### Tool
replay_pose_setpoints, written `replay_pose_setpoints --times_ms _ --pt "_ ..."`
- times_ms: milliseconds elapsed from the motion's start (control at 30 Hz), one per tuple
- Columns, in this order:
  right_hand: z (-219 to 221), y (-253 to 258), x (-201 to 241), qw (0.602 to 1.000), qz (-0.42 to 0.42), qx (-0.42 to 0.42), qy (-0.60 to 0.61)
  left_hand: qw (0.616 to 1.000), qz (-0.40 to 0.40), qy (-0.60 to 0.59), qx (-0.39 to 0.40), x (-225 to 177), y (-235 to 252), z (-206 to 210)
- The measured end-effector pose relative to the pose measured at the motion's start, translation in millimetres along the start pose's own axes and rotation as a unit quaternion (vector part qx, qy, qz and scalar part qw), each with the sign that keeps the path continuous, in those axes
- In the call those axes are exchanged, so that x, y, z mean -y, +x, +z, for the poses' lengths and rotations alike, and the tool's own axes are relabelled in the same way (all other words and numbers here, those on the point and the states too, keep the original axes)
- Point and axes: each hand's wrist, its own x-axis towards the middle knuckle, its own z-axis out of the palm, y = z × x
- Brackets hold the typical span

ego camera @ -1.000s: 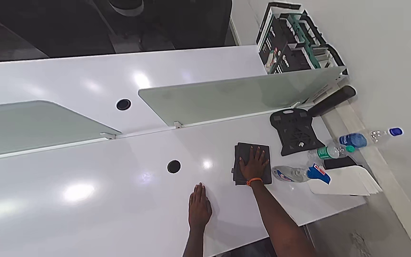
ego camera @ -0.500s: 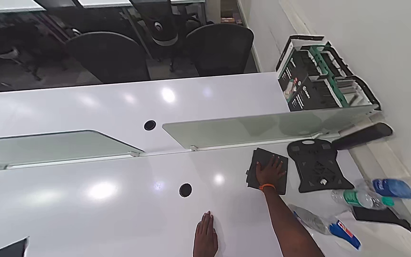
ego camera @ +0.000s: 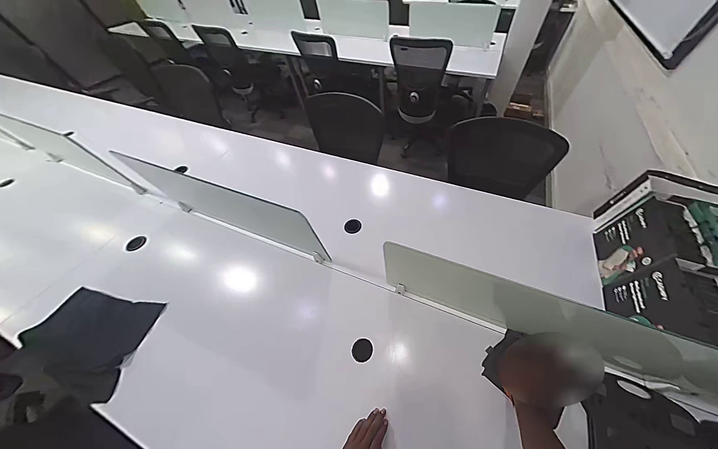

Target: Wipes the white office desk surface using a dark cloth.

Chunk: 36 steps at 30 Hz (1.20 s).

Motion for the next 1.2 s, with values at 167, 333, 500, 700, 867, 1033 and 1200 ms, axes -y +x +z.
replay_pose_setpoints --times_ms 167,333,500,700,867,1033,1200 --pt "2.8 12.1 9.1 1.000 -0.001 -0.006 0.001 0.999 0.002 -0.019 -0.030 -0.2 -0.6 1.3" --pt "3.1 11.5 12.1 1.000 0.006 -0.006 0.005 0.998 0.013 -0.035 -0.042 6.4 -3.4 8.3" --pt "-2.2 6.4 13.5 1.000 0.009 -0.009 0.022 0.998 0.011 -0.055 -0.038 7.9 -2.6 7.9" --pt "6.3 -31.4 48.8 0.998 0.026 -0.032 0.043 0.996 0.011 -0.084 -0.042 5.1 -3.6 0.8" --pt "12.7 -89.9 101.7 0.997 -0.065 0.006 0.036 0.996 0.009 -0.076 -0.039 3.9 -5.0 1.4" --pt "12.0 -156.6 164.6 0.980 -0.195 0.024 0.026 0.996 0.012 -0.058 -0.061 7.7 -1.7 6.8" --pt "26.0 -224.8 212.3 0.945 -0.322 0.042 0.030 0.997 0.027 -0.061 -0.038 11.8 -6.0 15.3"
